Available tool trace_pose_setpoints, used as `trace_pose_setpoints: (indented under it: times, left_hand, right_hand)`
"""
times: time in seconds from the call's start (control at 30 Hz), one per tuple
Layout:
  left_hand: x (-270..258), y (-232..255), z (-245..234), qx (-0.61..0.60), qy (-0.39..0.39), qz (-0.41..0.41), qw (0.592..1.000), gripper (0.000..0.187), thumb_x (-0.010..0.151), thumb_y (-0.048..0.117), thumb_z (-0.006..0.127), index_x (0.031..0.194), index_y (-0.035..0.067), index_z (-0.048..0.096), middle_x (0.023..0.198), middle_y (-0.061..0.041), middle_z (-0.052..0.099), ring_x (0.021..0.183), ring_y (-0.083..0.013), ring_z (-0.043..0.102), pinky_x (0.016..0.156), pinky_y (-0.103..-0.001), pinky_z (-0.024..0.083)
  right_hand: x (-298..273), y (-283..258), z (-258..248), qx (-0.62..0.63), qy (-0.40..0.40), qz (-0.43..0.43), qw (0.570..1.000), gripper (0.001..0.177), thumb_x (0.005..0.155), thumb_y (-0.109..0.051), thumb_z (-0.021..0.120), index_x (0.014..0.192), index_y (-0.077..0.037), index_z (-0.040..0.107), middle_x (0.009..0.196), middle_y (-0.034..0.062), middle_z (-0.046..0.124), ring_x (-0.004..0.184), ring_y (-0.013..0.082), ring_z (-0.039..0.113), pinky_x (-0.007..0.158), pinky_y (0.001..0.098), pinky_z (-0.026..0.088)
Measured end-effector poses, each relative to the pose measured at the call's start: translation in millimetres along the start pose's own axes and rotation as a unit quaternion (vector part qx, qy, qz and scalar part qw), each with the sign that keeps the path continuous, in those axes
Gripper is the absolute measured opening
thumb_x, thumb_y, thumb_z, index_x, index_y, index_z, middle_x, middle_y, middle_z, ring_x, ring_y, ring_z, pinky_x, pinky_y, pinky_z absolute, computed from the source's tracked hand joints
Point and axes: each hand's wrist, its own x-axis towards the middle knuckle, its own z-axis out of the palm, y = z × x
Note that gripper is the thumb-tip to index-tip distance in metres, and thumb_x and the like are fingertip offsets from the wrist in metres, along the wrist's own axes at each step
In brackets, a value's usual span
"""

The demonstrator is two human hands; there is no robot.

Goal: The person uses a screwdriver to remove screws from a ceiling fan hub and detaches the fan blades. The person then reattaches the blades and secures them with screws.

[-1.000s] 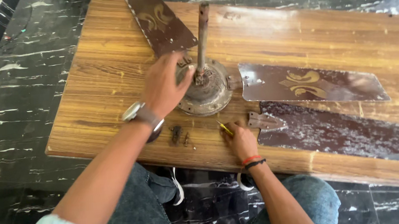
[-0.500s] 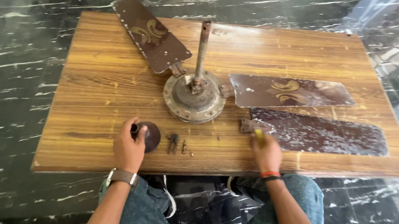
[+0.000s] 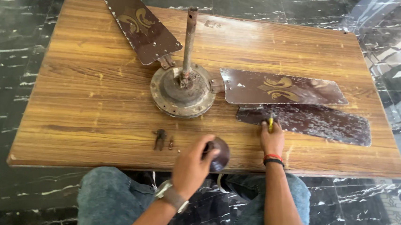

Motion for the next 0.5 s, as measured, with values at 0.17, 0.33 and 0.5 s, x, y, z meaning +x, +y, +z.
trace_pose_setpoints:
  times: [0.17,0.33,0.5]
  left_hand:
    - [33.0,29.4,72.8,-0.034,-0.032,0.053,0.998,0.031,0.095,0.024,0.071,0.122,0.012,0.062,0.106,-0.011,0.074,0.093,-0.0325,0.071,0.075,-0.043,0.056]
    - [45.2,45.6,104.7,-0.024,-0.070,0.067,0.995,0.044,0.092,0.027,0.073,0.130,0.010,0.061,0.116,-0.014,0.072,0.103,-0.0346,0.069,0.084,-0.046,0.057]
    - [104.9,60.8,31.4,0.142,0.007,0.271,0.952,0.066,0.093,0.034,0.074,0.143,-0.001,0.048,0.147,-0.029,0.052,0.132,-0.0412,0.052,0.106,-0.053,0.046]
  right_hand:
    - [0.1,-6.4,-30.8,0.287,0.038,0.082,0.954,0.029,0.103,-0.022,0.066,0.117,0.003,0.072,0.102,0.0109,0.075,0.088,0.0133,0.064,0.078,0.0286,0.049]
    - [-9.1,-36.9,-70.0,0.333,0.070,0.093,0.936,0.024,0.106,-0.021,0.067,0.112,0.001,0.073,0.088,0.0027,0.065,0.074,0.0090,0.051,0.063,0.0260,0.041]
    - [-23.4,-84.5,-89.4,0.370,0.080,0.020,0.925,0.021,0.107,-0.022,0.059,0.108,-0.004,0.068,0.085,0.0023,0.071,0.067,0.0059,0.061,0.057,0.0217,0.047]
